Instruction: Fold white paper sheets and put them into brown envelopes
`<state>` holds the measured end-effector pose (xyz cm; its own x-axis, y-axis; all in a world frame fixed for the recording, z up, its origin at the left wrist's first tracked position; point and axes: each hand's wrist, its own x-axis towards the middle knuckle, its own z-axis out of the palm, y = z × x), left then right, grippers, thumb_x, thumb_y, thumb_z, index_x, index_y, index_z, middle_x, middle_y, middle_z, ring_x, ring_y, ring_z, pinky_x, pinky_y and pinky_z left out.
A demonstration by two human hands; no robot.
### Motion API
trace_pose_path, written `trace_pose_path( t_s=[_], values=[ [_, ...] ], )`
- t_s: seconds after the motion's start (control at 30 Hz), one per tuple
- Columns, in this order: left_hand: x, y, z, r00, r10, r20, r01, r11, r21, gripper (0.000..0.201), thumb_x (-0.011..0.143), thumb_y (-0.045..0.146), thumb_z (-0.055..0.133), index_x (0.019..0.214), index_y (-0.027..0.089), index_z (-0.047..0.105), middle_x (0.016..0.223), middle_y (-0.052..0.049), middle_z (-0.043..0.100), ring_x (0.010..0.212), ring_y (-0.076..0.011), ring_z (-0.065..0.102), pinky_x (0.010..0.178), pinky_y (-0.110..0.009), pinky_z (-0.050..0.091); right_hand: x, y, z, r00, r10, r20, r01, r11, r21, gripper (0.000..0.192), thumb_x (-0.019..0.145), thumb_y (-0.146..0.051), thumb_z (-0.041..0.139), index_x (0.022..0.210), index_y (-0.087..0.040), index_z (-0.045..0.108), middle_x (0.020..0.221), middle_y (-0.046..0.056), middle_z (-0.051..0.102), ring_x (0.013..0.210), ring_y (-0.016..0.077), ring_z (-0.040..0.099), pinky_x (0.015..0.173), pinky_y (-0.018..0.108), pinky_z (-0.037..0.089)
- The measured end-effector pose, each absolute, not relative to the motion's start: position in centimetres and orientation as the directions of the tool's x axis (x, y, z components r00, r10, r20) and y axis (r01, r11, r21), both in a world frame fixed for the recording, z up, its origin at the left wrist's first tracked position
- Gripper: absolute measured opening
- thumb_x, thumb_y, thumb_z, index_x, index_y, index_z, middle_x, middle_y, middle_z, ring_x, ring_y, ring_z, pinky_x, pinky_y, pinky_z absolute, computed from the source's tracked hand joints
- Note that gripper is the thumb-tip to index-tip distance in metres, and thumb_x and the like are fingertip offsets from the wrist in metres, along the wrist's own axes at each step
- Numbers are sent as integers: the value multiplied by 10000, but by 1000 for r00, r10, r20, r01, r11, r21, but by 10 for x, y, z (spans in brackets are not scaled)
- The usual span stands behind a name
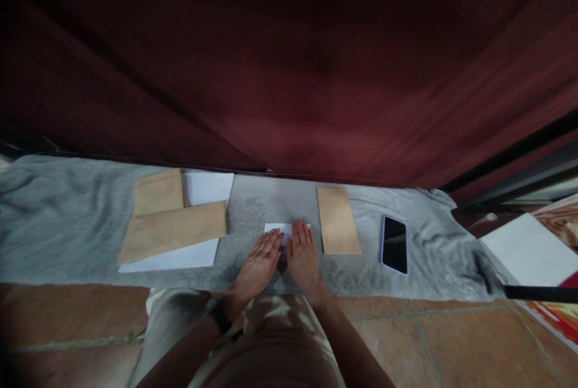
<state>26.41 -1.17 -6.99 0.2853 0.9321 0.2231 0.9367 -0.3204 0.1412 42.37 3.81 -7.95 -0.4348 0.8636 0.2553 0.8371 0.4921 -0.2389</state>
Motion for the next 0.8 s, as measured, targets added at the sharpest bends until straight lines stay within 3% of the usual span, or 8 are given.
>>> trace_pose_path(
  t_s=[0.17, 0.4, 0.63, 0.8],
  values=[
    [276, -3, -67, 158, 956, 246, 965, -202, 166, 577, 988, 162, 333, 1556, 60, 350, 1611, -180, 425, 1525, -266, 350, 1237, -494, 341, 418, 37, -79, -519, 808, 278, 787, 579, -212, 521, 1064, -243, 350, 1564, -107, 408, 1624, 186, 393, 1519, 280, 349, 1205, 534, 349],
    [270, -10, -73, 49, 965, 257, 971, -106, 216, 689, 1011, 285, 385, 1624, 66, 157, 1639, -202, 360, 1533, -270, 335, 1247, -496, 327, 434, 30, -88, -512, 794, 328, 813, 571, -113, 584, 1073, -324, 382, 1604, -92, 313, 1660, 214, 301, 1535, 335, 302, 1182, 570, 362],
    [263, -15, -69, 4, 972, 234, 982, -48, 185, 614, 1045, 340, 359, 1602, 90, 284, 1653, -140, 356, 1552, -236, 293, 1269, -453, 287, 445, 24, -94, -491, 792, 364, 814, 565, -133, 665, 1083, -408, 348, 1634, -69, 195, 1653, 240, 302, 1522, 344, 331, 1185, 554, 366],
    [260, -17, -66, -2, 979, 205, 981, -38, 189, 574, 1057, 327, 340, 1583, 97, 344, 1649, -116, 370, 1555, -221, 285, 1284, -444, 249, 442, 24, -82, -467, 817, 339, 839, 531, -123, 600, 1076, -334, 378, 1572, -3, 312, 1579, 281, 419, 1490, 345, 384, 1185, 546, 364]
  ],
)
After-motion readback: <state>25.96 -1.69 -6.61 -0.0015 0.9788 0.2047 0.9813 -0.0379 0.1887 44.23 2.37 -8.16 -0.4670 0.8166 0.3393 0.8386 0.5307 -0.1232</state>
